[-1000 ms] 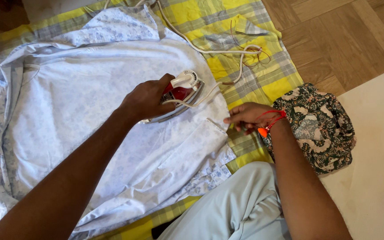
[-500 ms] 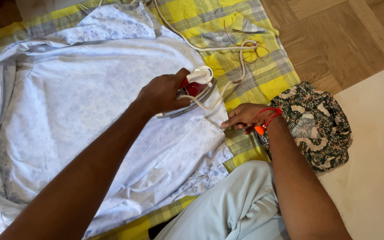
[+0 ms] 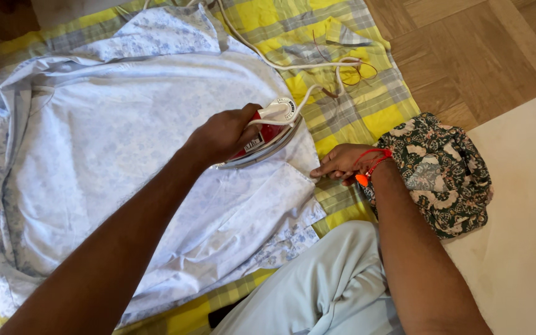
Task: The person irons a white patterned shirt laid out on a yellow and gray checkered cloth on the floor. They smooth the fabric with their hands and use a red electric iron to press the shirt, moving the iron back and forth across the surface.
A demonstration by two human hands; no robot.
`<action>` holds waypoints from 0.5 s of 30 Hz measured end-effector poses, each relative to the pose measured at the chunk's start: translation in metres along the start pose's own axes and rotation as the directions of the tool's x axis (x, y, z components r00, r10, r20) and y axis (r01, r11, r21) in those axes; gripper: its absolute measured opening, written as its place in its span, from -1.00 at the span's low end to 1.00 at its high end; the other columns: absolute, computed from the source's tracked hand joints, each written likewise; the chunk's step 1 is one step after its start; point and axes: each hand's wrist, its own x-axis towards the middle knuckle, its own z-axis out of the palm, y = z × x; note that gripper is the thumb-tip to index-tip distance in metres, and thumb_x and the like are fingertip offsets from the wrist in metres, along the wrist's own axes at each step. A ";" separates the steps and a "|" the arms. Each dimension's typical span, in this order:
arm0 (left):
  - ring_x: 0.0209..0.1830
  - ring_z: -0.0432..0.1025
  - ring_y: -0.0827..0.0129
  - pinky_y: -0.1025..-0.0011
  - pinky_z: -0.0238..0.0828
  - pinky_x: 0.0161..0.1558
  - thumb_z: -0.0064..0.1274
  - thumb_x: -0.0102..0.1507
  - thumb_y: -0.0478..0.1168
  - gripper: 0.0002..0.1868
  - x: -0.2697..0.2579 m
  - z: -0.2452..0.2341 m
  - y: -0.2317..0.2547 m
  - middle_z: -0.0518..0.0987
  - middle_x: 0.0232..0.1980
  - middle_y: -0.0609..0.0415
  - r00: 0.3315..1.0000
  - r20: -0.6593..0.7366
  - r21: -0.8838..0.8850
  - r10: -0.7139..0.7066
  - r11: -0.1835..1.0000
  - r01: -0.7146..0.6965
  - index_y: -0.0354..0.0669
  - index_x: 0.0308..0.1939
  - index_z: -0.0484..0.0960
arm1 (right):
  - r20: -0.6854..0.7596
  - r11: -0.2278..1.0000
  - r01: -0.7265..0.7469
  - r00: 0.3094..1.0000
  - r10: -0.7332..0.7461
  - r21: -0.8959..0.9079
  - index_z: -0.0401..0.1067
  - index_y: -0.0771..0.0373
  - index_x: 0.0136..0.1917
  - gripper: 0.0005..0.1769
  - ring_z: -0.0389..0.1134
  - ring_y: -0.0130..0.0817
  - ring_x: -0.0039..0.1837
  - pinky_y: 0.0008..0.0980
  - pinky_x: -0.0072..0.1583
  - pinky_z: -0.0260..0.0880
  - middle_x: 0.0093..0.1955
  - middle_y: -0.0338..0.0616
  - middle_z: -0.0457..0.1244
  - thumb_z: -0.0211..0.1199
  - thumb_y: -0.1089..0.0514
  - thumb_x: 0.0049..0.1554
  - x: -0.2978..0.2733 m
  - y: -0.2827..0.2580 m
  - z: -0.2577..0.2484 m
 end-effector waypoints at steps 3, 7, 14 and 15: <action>-0.07 0.54 -0.16 0.00 0.46 -0.06 -0.15 0.39 -0.02 -0.59 -0.006 -0.002 0.006 0.66 -0.05 -0.24 1.000 0.007 -0.032 0.004 0.999 -0.004 -0.10 0.25 0.40 | -0.004 1.000 -0.006 1.000 0.006 -0.014 0.37 0.11 -0.36 -0.55 0.06 -0.56 -0.42 -0.44 -0.30 0.24 -0.46 -0.44 0.07 0.50 -0.19 0.00 -0.002 -0.001 -0.001; -0.08 0.54 -0.16 -0.01 0.45 -0.06 -0.17 0.40 0.01 -0.58 -0.007 0.001 0.012 0.66 -0.06 -0.25 0.999 0.025 -0.022 -0.022 1.000 0.022 -0.11 0.26 0.39 | 0.010 0.999 0.001 1.000 -0.001 -0.055 0.45 0.09 -0.29 -0.58 0.03 -0.57 -0.43 -0.47 -0.30 0.24 -0.47 -0.43 0.06 0.47 -0.24 0.00 -0.006 -0.003 -0.001; -0.12 0.54 -0.19 -0.03 0.45 -0.08 -0.16 0.42 0.01 -0.59 0.002 0.015 0.014 0.66 -0.11 -0.26 0.997 -0.014 -0.014 0.072 0.997 -0.073 -0.14 0.22 0.40 | 0.161 0.998 -0.026 0.986 0.036 -0.060 0.62 0.18 -0.21 -0.61 0.05 -0.59 -0.44 -0.48 -0.34 0.17 -0.45 -0.39 0.13 0.44 -0.19 0.01 -0.008 -0.006 0.006; -0.12 0.53 -0.20 -0.03 0.45 -0.09 -0.16 0.42 0.01 -0.59 0.003 0.016 0.013 0.65 -0.12 -0.27 0.996 -0.023 -0.011 0.091 0.996 -0.091 -0.15 0.22 0.40 | 0.060 0.986 -0.024 0.998 0.034 -0.163 0.58 0.24 -0.23 -0.57 0.11 -0.48 -0.44 -0.40 -0.32 0.20 -0.45 -0.31 0.18 0.42 -0.19 0.04 -0.007 -0.008 0.006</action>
